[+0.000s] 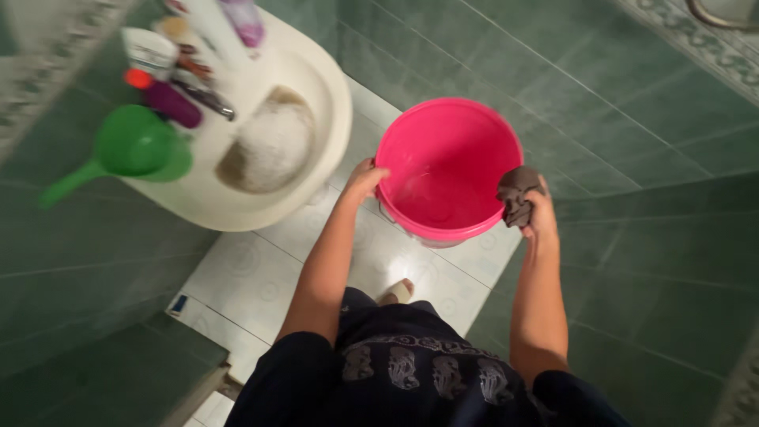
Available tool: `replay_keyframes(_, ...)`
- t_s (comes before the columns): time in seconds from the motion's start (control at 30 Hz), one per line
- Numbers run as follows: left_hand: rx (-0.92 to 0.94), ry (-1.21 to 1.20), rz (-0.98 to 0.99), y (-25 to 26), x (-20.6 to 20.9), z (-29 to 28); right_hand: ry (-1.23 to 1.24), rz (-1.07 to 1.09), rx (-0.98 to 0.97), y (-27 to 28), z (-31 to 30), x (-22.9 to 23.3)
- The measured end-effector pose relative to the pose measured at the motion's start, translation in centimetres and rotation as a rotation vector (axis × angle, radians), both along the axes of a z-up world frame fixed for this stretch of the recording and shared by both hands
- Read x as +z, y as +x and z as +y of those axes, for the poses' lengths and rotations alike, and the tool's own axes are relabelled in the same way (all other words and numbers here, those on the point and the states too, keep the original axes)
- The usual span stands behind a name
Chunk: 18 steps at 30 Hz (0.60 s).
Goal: The person empties dirty water from a bucket into a sink, rinses a rag in fresh water, pours liquid detergent onto the rag, and scrubs it by hand under running water in the sink.
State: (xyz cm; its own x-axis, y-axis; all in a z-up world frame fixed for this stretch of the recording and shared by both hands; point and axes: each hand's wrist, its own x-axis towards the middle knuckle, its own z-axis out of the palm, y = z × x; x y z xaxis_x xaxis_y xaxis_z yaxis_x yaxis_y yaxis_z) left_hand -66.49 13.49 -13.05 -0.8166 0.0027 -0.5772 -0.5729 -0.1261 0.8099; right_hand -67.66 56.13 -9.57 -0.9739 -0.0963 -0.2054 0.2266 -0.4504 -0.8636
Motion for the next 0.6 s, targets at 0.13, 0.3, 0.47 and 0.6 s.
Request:
replay_keyframes(0.13,0.070,-0.064,-0.096,1.6,-5.2,5.6,0.068,-0.233,0.061,-0.2,6.0,-5.2)
replay_keyframes(0.3,0.248,-0.249,0.033,4.6,-11.0,9.8,0.335,-0.155,-0.040,-2.6,7.4,-10.4)
replay_keyframes(0.47,0.211,-0.582,-0.066,2.6,-14.9,9.6,0.141,-0.217,0.023,-5.8,1.8,-12.6)
replay_keyframes(0.6,0.203,-0.714,0.057,-0.4,-20.8,9.5,0.304,-0.294,0.019,-8.5,-4.9,-17.6)
